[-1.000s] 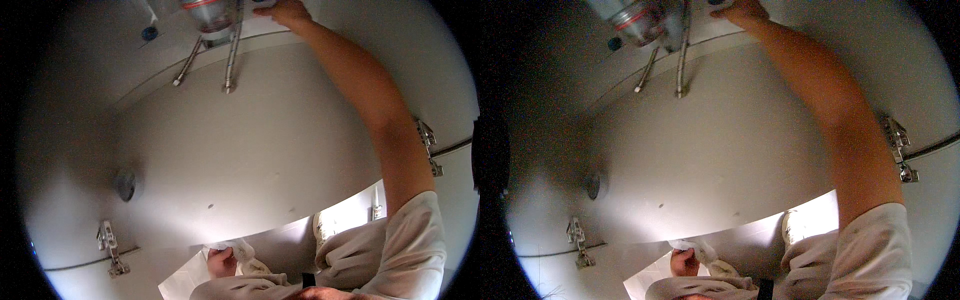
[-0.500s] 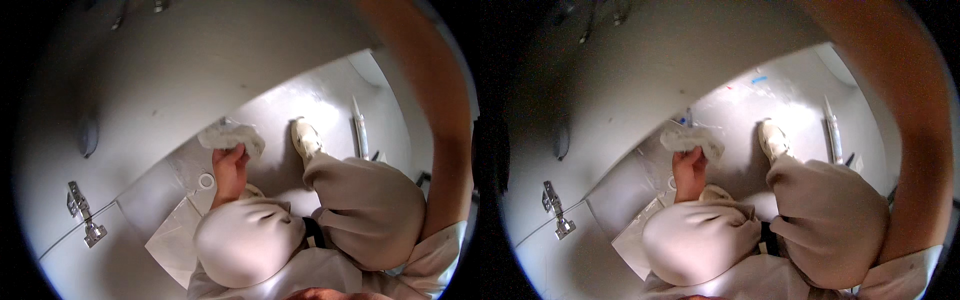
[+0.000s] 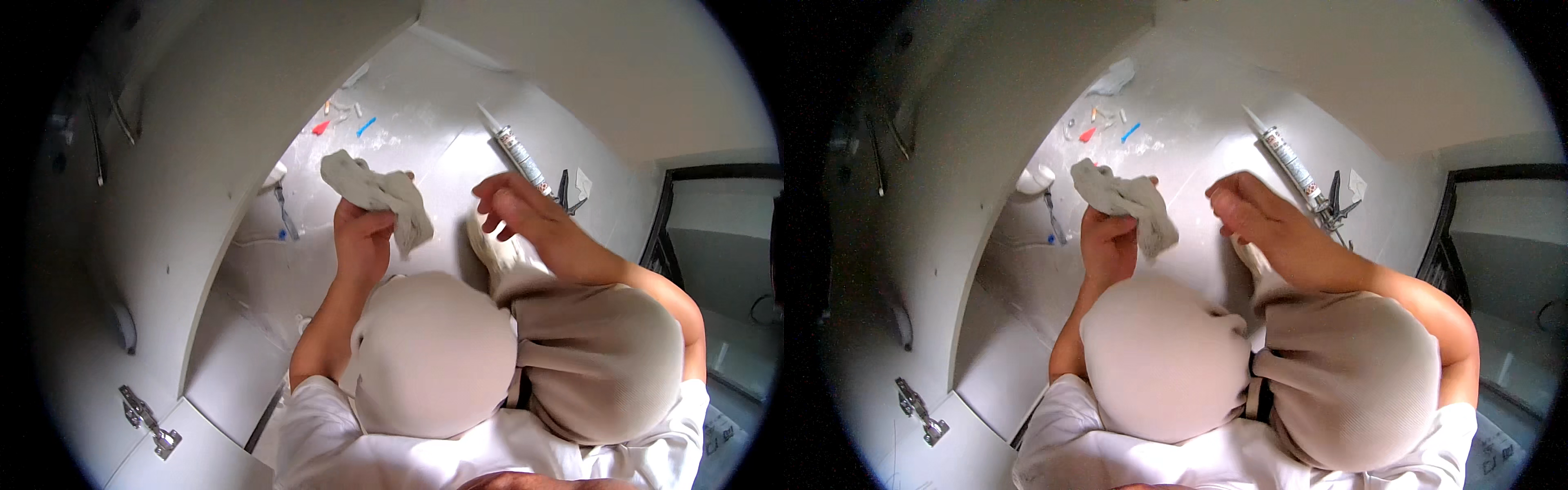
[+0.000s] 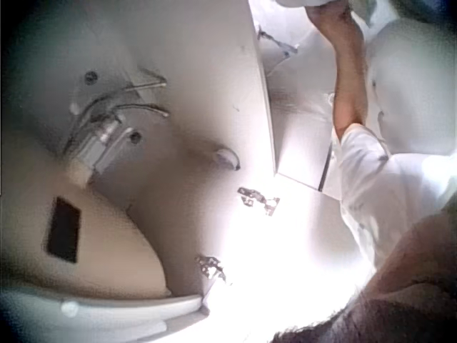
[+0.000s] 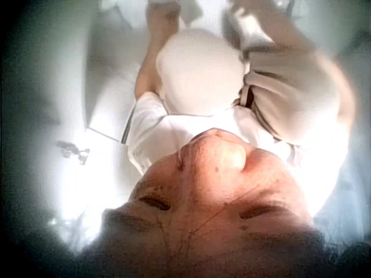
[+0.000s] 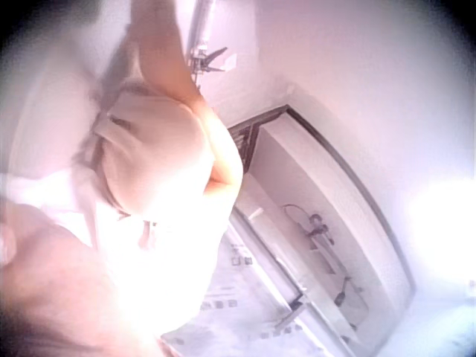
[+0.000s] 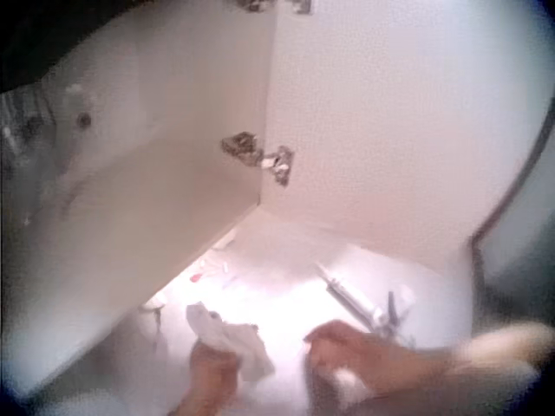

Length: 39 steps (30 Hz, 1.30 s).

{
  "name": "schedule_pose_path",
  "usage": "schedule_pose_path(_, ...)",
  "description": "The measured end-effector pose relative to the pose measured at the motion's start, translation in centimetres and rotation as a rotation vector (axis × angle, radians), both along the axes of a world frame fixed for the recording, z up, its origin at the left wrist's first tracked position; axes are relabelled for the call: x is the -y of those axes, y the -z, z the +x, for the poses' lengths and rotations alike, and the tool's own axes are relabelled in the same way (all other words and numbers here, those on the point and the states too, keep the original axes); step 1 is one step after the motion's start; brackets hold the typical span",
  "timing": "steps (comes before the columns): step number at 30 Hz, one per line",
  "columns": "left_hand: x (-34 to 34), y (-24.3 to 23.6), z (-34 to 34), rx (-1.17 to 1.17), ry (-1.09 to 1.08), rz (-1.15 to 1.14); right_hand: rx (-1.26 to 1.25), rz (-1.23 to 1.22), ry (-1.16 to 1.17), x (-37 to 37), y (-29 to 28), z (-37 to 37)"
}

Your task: The person wipes the underside of a cabinet with a cloth, then walks through a room under construction to gather tools and parts. They sit on the floor and assemble a plumbing fixture, screwing a metal pipe into a wall outlet.

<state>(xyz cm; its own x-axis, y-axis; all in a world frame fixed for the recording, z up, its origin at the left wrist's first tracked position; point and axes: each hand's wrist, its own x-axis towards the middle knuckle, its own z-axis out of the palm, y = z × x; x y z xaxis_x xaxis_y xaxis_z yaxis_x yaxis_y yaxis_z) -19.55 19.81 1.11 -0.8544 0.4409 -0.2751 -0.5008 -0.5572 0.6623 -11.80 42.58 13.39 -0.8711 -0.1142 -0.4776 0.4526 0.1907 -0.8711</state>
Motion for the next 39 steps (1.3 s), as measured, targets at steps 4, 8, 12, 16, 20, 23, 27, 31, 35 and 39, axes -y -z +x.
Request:
schedule_pose_path(4,-0.7,-0.5,-0.8,-0.268,0.356,-0.497,0.058,0.058,0.086,-3.6,5.6,0.8)
schedule_pose_path(8,0.1,-2.4,-0.6,-0.864,0.786,-1.509,-0.038,-0.018,0.218,-4.4,6.3,0.0)
schedule_pose_path(12,1.6,-1.9,-0.9,-1.036,0.797,-1.863,-0.3,-0.03,0.133,-5.9,7.3,-3.4)
schedule_pose_path(16,1.0,-2.5,-1.4,-1.077,0.586,-1.841,-0.396,-0.072,0.018,-4.8,8.3,-6.1)
schedule_pose_path(20,0.7,-3.9,-1.7,-0.969,0.395,-1.694,-0.499,-0.162,-0.235,-2.2,9.4,-7.3)
schedule_pose_path(23,-1.2,-5.3,-1.4,-0.693,0.26,-1.496,-0.662,0.054,-0.272,-1.5,11.0,-7.3)
schedule_pose_path(27,-3.9,-5.3,-0.9,-0.459,0.13,-1.236,-0.504,0.01,-0.169,-1.6,11.8,-6.9)
schedule_pose_path(31,-5.6,-3.8,-0.8,-0.212,-0.02,-0.878,-0.357,-0.116,-0.034,-2.0,13.4,-6.6)
schedule_pose_path(35,-6.2,-3.6,-1.4,-0.005,-0.055,-0.459,-0.26,-0.274,0.126,-3.0,12.7,-6.6)
schedule_pose_path(39,-6.6,-3.9,-0.7,-0.081,-0.03,-0.304,-0.174,-0.368,0.179,-3.6,12.3,-6.9)
